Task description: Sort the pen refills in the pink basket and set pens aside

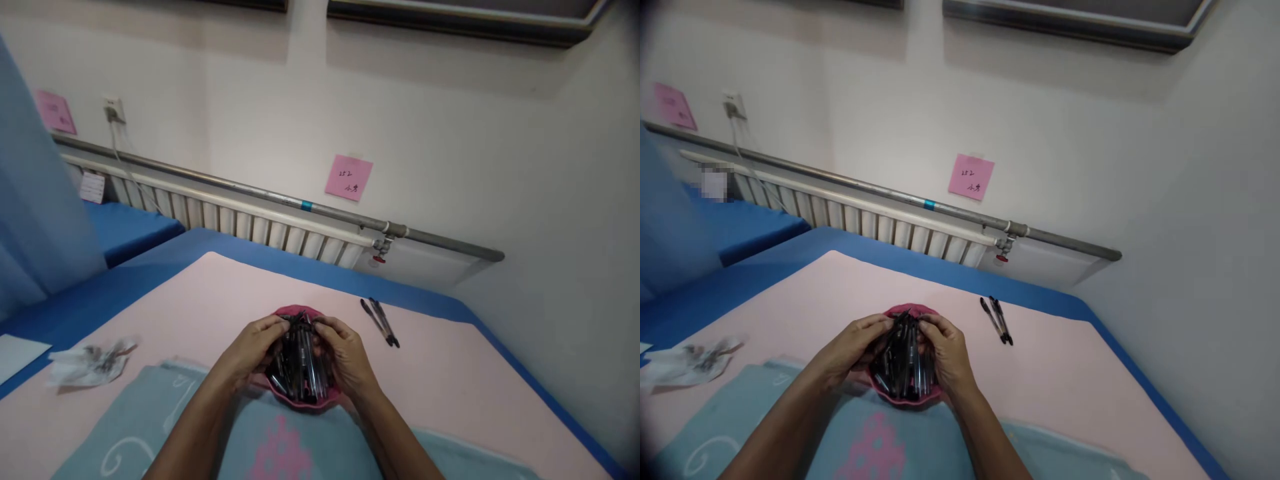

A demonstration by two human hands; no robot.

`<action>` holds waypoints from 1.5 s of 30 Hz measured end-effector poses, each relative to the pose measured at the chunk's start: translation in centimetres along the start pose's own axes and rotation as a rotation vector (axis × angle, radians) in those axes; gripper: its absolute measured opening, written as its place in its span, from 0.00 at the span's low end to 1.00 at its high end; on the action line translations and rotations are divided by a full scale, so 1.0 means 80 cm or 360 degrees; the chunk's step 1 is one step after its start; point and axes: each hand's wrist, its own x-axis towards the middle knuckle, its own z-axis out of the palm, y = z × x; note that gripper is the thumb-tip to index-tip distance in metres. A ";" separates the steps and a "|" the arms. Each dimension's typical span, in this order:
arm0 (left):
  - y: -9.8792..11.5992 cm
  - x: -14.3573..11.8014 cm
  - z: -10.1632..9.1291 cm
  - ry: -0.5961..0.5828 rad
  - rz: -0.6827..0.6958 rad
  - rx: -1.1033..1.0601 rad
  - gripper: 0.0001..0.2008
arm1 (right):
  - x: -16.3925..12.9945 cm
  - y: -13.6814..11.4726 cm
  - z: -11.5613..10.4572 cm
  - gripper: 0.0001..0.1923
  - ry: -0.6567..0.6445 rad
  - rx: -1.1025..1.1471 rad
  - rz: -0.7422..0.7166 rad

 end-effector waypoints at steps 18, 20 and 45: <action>-0.015 0.012 -0.007 -0.0272 0.0088 0.0411 0.15 | 0.001 0.000 -0.017 0.07 -0.0038 -0.0128 -0.0133; -0.016 0.013 -0.009 -0.0292 0.0105 0.0431 0.15 | 0.002 -0.001 -0.019 0.07 -0.0015 -0.0144 -0.0170; -0.001 -0.002 0.000 -0.0383 -0.0052 0.0550 0.15 | -0.009 -0.027 -0.032 0.10 -0.0363 -0.0630 -0.0384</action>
